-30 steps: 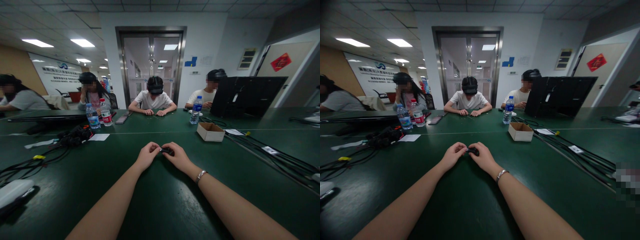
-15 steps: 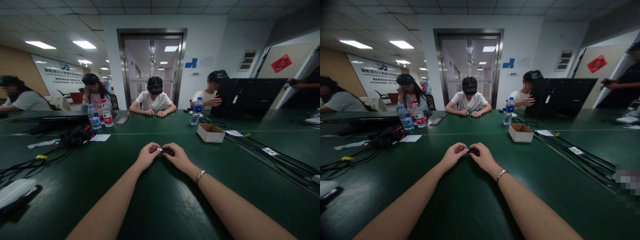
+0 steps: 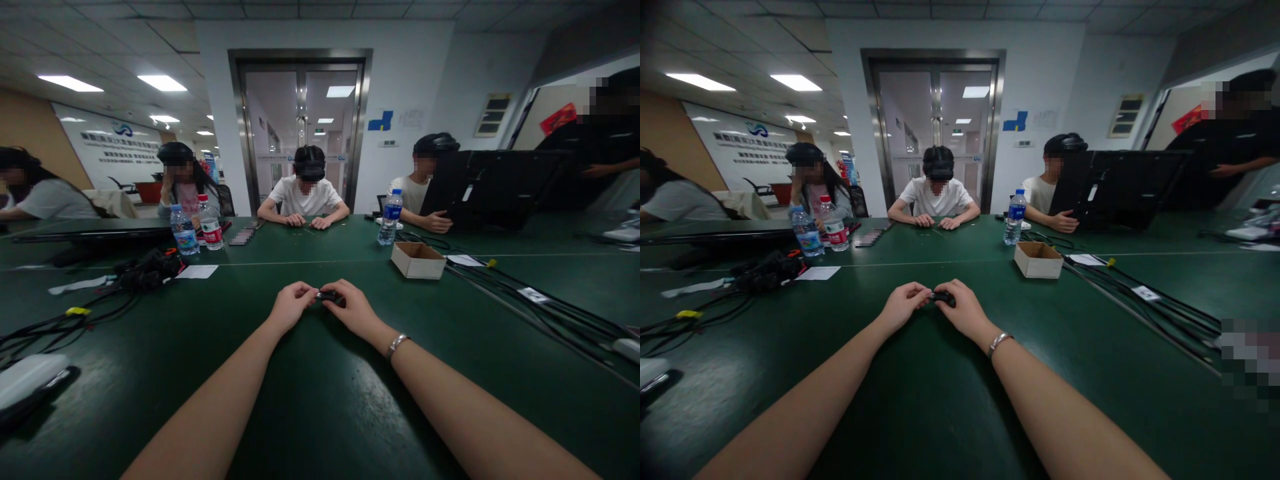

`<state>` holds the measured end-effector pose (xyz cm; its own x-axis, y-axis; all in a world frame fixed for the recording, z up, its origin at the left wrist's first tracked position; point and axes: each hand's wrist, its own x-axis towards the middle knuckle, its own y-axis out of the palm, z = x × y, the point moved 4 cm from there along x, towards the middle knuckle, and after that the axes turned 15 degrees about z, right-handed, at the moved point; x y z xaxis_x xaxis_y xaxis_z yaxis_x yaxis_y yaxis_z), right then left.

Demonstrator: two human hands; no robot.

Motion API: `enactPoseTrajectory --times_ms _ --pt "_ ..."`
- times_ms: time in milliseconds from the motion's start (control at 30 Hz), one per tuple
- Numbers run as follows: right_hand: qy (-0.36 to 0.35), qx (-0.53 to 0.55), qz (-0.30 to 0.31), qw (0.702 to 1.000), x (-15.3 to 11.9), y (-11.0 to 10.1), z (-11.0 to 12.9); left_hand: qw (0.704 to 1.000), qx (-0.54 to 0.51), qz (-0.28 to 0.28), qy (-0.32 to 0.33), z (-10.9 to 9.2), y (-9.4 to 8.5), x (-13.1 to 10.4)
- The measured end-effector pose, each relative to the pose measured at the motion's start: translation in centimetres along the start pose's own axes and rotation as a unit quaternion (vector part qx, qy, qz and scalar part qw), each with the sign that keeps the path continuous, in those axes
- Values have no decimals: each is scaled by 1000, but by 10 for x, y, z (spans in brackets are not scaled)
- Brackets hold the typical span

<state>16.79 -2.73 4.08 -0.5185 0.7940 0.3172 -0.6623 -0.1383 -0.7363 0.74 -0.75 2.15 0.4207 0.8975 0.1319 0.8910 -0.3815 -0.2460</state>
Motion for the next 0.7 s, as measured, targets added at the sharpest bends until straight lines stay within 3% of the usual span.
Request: enactPoseTrajectory --times_ms 700 --pt "0 13 4 1000 1 2 -7 997 -46 20 63 -6 0 -3"
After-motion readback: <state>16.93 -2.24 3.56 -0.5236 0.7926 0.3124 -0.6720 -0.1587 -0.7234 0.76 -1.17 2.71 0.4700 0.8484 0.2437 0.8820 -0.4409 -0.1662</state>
